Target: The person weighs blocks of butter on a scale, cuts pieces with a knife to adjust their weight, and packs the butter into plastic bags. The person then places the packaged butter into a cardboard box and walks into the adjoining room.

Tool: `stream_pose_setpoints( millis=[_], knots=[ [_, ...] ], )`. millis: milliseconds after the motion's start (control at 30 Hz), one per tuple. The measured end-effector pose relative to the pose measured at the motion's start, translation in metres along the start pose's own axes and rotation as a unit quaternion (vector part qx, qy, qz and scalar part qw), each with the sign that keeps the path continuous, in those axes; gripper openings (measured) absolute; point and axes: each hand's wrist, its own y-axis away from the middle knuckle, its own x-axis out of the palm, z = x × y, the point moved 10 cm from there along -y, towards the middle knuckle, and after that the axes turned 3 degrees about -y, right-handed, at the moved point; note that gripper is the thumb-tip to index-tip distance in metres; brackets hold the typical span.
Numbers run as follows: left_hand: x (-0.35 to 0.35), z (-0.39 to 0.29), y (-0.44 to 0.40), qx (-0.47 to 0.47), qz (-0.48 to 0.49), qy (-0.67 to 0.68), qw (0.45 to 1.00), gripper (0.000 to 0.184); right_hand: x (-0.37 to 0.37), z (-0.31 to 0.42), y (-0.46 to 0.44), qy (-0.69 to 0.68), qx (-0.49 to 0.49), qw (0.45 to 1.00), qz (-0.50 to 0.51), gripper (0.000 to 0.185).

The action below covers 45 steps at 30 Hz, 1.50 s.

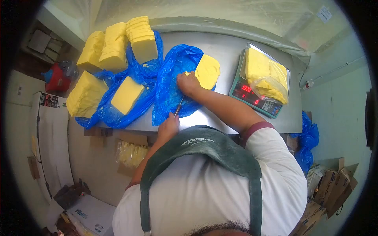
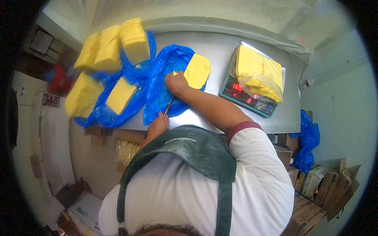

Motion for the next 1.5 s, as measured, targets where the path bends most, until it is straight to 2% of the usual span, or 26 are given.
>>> stream_pose_setpoints(
  millis=[100, 233, 300, 400, 533, 600, 633, 700, 733, 767, 800, 833, 867, 900, 967, 1033, 1067, 1133, 1167, 1233, 1300, 1367, 1433, 1467, 1500],
  knots=[
    [-0.002, -0.002, -0.001, -0.004, 0.021, -0.028, 0.999, 0.036, 0.011, -0.014, -0.008, -0.041, 0.052, 0.996, 0.057, 0.019],
    [-0.003, -0.004, 0.000, 0.007, 0.019, -0.039, 0.999, 0.036, 0.007, -0.030, -0.010, -0.125, 0.118, 0.983, 0.071, 0.019],
    [-0.006, -0.006, 0.001, 0.008, 0.014, -0.036, 0.999, 0.036, 0.003, -0.042, -0.008, -0.185, 0.161, 0.969, 0.038, 0.022],
    [-0.008, -0.008, 0.003, 0.016, 0.021, -0.040, 0.999, 0.037, 0.010, -0.057, -0.005, -0.226, 0.200, 0.953, -0.012, 0.032],
    [-0.007, -0.008, 0.003, 0.011, 0.025, -0.040, 0.999, 0.040, -0.010, -0.064, 0.003, -0.266, 0.232, 0.933, -0.069, 0.036],
    [-0.007, -0.007, 0.003, 0.007, 0.030, -0.044, 0.999, 0.040, -0.016, -0.080, 0.012, -0.311, 0.283, 0.895, -0.147, 0.040],
    [-0.006, -0.007, 0.002, 0.007, 0.034, -0.043, 0.998, 0.040, -0.022, -0.083, 0.010, -0.310, 0.284, 0.895, -0.148, 0.040],
    [-0.006, -0.007, 0.002, 0.009, 0.039, -0.043, 0.998, 0.040, -0.034, -0.098, 0.018, -0.545, 0.347, 0.739, -0.188, 0.042],
    [-0.006, -0.005, 0.003, -0.008, 0.049, -0.037, 0.998, 0.042, -0.046, -0.097, 0.019, -0.591, 0.344, 0.712, -0.157, 0.038],
    [-0.007, -0.004, 0.003, -0.022, 0.061, -0.033, 0.997, 0.044, -0.045, -0.103, 0.027, -0.588, 0.349, 0.711, -0.163, 0.038],
    [-0.009, -0.008, 0.005, -0.012, 0.066, -0.037, 0.997, 0.044, -0.033, -0.097, 0.031, -0.707, 0.315, 0.618, -0.138, 0.037],
    [-0.016, -0.003, 0.007, -0.046, 0.061, -0.062, 0.995, 0.046, -0.030, -0.091, 0.036, -0.807, 0.269, 0.513, -0.114, 0.036],
    [-0.024, 0.001, 0.008, -0.079, 0.055, -0.086, 0.992, 0.049, -0.035, -0.087, 0.052, -0.825, 0.263, 0.494, -0.075, 0.029],
    [-0.031, -0.002, 0.010, -0.067, 0.060, -0.090, 0.992, 0.049, -0.046, -0.091, 0.074, -0.823, 0.268, 0.494, -0.087, 0.029],
    [-0.064, -0.017, 0.013, -0.023, -0.005, -0.074, 0.997, 0.053, -0.049, -0.086, 0.124, -0.863, 0.299, 0.404, -0.057, 0.028],
    [-0.080, -0.038, 0.008, -0.004, 0.007, -0.074, 0.997, 0.051, -0.040, -0.094, 0.170, -0.939, 0.220, 0.260, -0.059, 0.032],
    [-0.086, -0.052, 0.001, 0.022, 0.010, -0.080, 0.996, 0.050, -0.038, -0.100, 0.194, -0.938, 0.220, 0.259, -0.069, 0.032],
    [-0.089, -0.086, -0.016, 0.095, -0.007, -0.079, 0.992, 0.044, -0.047, -0.119, 0.236, -0.947, 0.184, 0.212, -0.153, 0.031],
    [-0.092, -0.107, -0.022, 0.105, -0.004, -0.085, 0.991, 0.044, -0.059, -0.123, 0.253, -0.943, 0.197, 0.215, -0.163, 0.026],
    [-0.095, -0.184, -0.022, 0.267, -0.007, -0.064, 0.962, 0.037, -0.046, -0.145, 0.295, -0.939, 0.199, 0.175, -0.218, 0.023],
    [-0.089, -0.258, -0.017, 0.450, -0.024, -0.034, 0.892, 0.029, -0.052, -0.156, 0.325, -0.932, 0.168, 0.191, -0.259, 0.023],
    [-0.083, -0.327, -0.003, 0.537, 0.010, -0.001, 0.844, 0.022, -0.079, -0.149, 0.336, -0.932, 0.186, 0.170, -0.261, 0.018],
    [-0.071, -0.379, 0.007, 0.625, -0.019, 0.012, 0.780, 0.022, -0.082, -0.159, 0.353, -0.901, 0.221, 0.255, -0.273, 0.018],
    [-0.056, -0.398, 0.002, 0.632, -0.015, 0.010, 0.775, 0.022, -0.089, -0.160, 0.361, -0.880, 0.263, 0.259, -0.298, 0.025],
    [-0.038, -0.413, -0.004, 0.633, -0.046, -0.043, 0.772, 0.024, -0.085, -0.166, 0.370, -0.878, 0.262, 0.257, -0.307, 0.025]
  ],
)
